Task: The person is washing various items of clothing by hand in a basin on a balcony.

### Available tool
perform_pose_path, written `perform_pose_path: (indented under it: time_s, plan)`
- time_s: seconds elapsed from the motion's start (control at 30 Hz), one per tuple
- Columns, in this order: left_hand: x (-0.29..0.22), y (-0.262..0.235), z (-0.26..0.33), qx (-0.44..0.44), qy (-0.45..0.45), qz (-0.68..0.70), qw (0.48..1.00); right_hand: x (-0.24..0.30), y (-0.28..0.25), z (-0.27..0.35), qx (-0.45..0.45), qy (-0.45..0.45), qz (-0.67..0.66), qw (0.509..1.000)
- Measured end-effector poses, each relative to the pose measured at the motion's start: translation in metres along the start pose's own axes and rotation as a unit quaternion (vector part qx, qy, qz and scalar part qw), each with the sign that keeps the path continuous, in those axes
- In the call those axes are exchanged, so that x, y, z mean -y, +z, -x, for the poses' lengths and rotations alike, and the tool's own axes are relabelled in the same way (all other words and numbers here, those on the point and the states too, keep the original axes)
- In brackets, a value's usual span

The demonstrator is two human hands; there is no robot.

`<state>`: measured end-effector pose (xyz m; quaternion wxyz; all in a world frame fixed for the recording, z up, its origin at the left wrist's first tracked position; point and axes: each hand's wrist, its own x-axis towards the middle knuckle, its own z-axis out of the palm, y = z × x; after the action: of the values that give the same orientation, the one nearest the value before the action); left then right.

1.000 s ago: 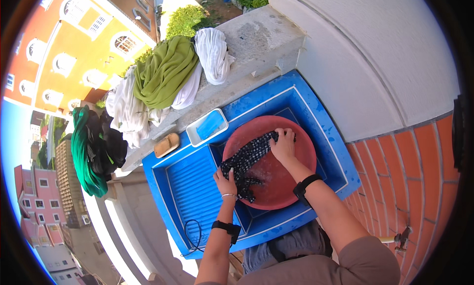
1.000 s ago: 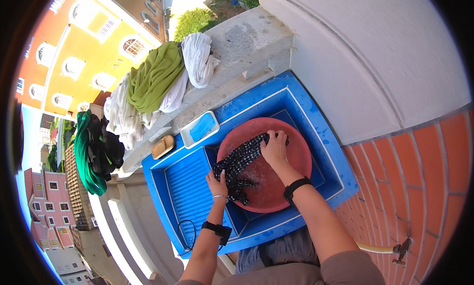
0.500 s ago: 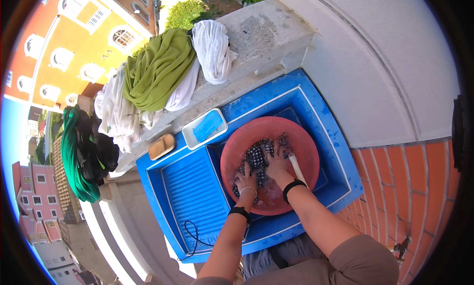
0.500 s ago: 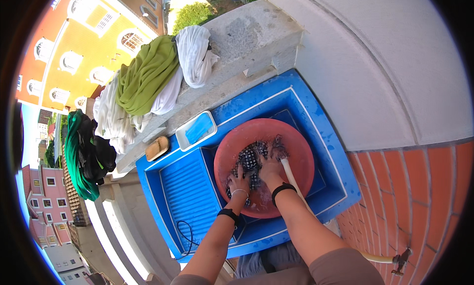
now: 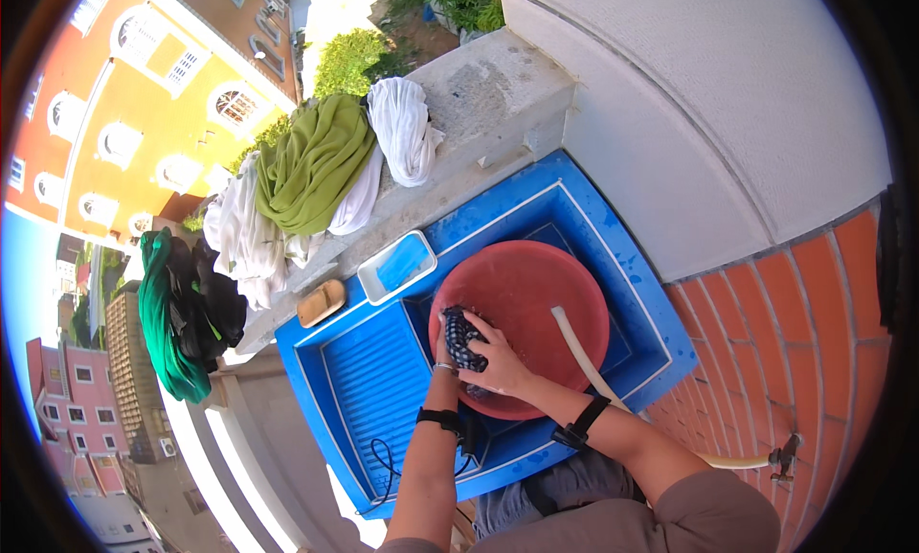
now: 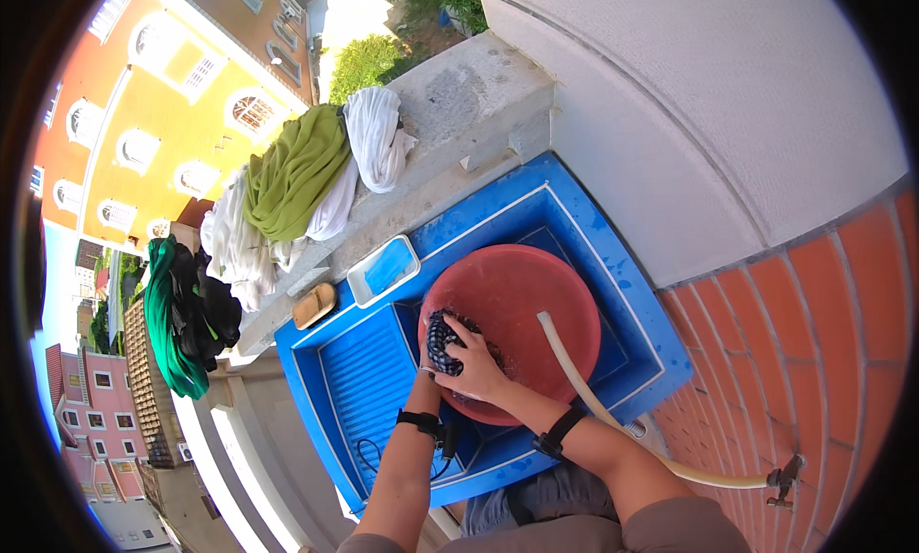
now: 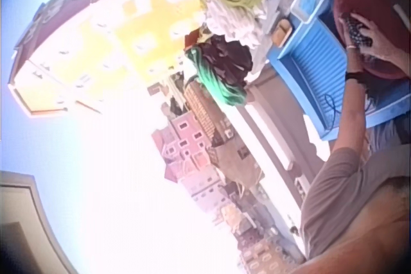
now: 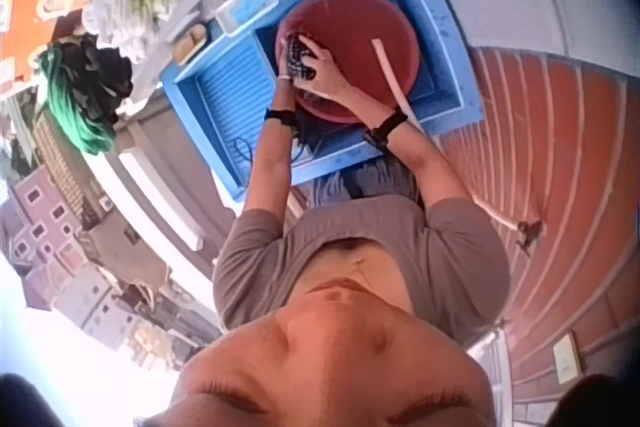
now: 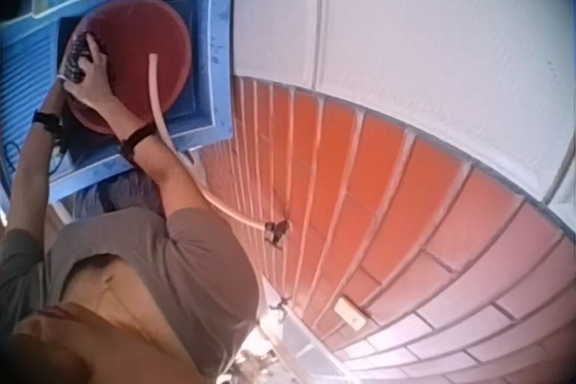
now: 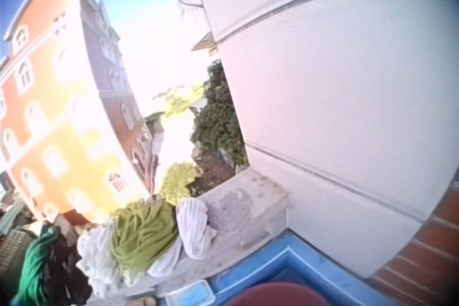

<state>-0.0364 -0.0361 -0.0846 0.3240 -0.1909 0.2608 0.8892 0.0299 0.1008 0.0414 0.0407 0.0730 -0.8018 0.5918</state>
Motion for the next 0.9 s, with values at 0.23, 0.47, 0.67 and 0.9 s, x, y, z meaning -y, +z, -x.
perform_pose_path:
  time_s: [0.23,0.47,0.67,0.9]
  plan:
    - [0.037,0.005,-0.001,-0.011,-0.044,-0.001,0.999,-0.008,0.016,0.012,-0.074,-0.012,0.147,0.986]
    - [0.044,-0.014,0.004,-0.112,0.095,-0.174,0.974,-0.027,0.015,-0.008,-0.078,-0.096,0.205,0.971]
    - [0.016,0.061,0.042,-0.263,0.088,-0.435,0.857,-0.066,-0.049,-0.043,-0.096,0.160,0.292,0.938]
    - [0.039,0.063,0.053,-0.194,0.223,-0.827,0.479,-0.085,-0.066,-0.055,0.029,0.171,0.383,0.907]
